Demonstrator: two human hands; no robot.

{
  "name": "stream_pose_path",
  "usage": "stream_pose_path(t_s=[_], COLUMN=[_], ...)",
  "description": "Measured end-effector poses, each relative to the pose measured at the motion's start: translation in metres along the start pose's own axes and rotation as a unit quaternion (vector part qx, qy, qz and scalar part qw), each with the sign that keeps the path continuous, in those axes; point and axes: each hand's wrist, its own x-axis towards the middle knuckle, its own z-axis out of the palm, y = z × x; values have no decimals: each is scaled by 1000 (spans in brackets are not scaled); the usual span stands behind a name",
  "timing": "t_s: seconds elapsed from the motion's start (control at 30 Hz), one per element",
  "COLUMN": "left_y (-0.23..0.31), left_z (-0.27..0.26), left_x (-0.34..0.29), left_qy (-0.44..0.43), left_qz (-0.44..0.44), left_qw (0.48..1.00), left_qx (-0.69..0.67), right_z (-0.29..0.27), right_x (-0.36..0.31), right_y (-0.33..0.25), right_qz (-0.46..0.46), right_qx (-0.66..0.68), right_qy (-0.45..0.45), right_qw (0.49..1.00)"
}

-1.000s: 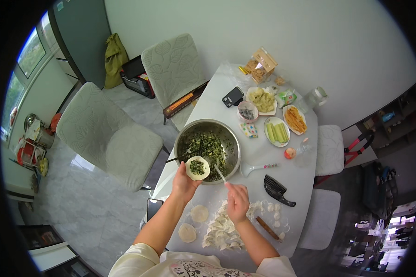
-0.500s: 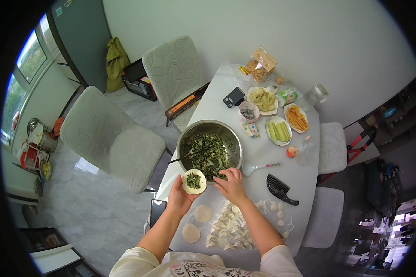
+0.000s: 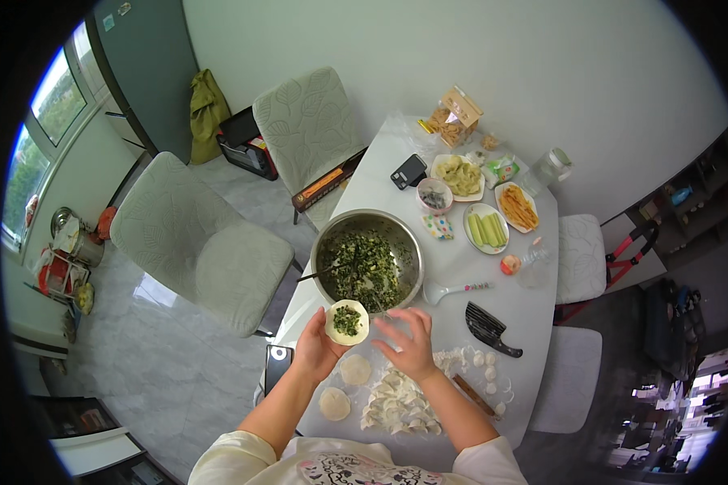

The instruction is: The person repeatedly scoops green vegetable filling into round dough wrappers and folds them into dumplings. The finished dumplings are placed on the table next to the work area.

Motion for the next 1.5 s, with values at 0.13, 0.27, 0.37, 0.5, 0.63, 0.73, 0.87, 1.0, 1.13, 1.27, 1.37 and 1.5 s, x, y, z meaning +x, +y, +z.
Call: stream_pose_path(t_s=[0.13,0.27,0.37,0.5,0.63,0.73,0.87,1.0,1.13,1.27,1.37,1.5], left_y=[-7,-12,-19,-39,-59,-74,-91,-106,-121,-132,-133,-141], left_z=[29,51,71,81,86,99,108,117,131,133,136,131], left_x=[-23,-45,-70,-92,-112,-125,-137,-147,-164,-173,-177,-180], left_qy=[-29,-35,-64,-156,-223,-229,-239,-265,-255,-253,-255,-245], left_qz=[-39,-33,0,21,54,60,45,33,53,92,125,156], left_qw=[999,991,973,950,909,896,883,872,887,878,872,873], left_qx=[17,126,220,271,348,375,401,411,382,396,399,392], right_z=[-16,-42,-64,-90,-111,-127,-150,-170,-187,-197,-209,-207], right_x=[-5,-7,-9,-13,-27,-40,-62,-82,-94,-98,-94,-96], right_y=[-28,-47,-64,-79,-87,-99,-111,-113,-125,-135,-141,-133], right_qz=[-86,-52,0,46,69,135,189,142,102,88,91,32], right_qx=[-16,33,82,120,150,218,253,176,119,128,151,138], right_qy=[59,51,35,49,70,98,86,90,128,136,93,80], right_qw=[994,997,996,990,984,962,945,970,979,979,980,987])
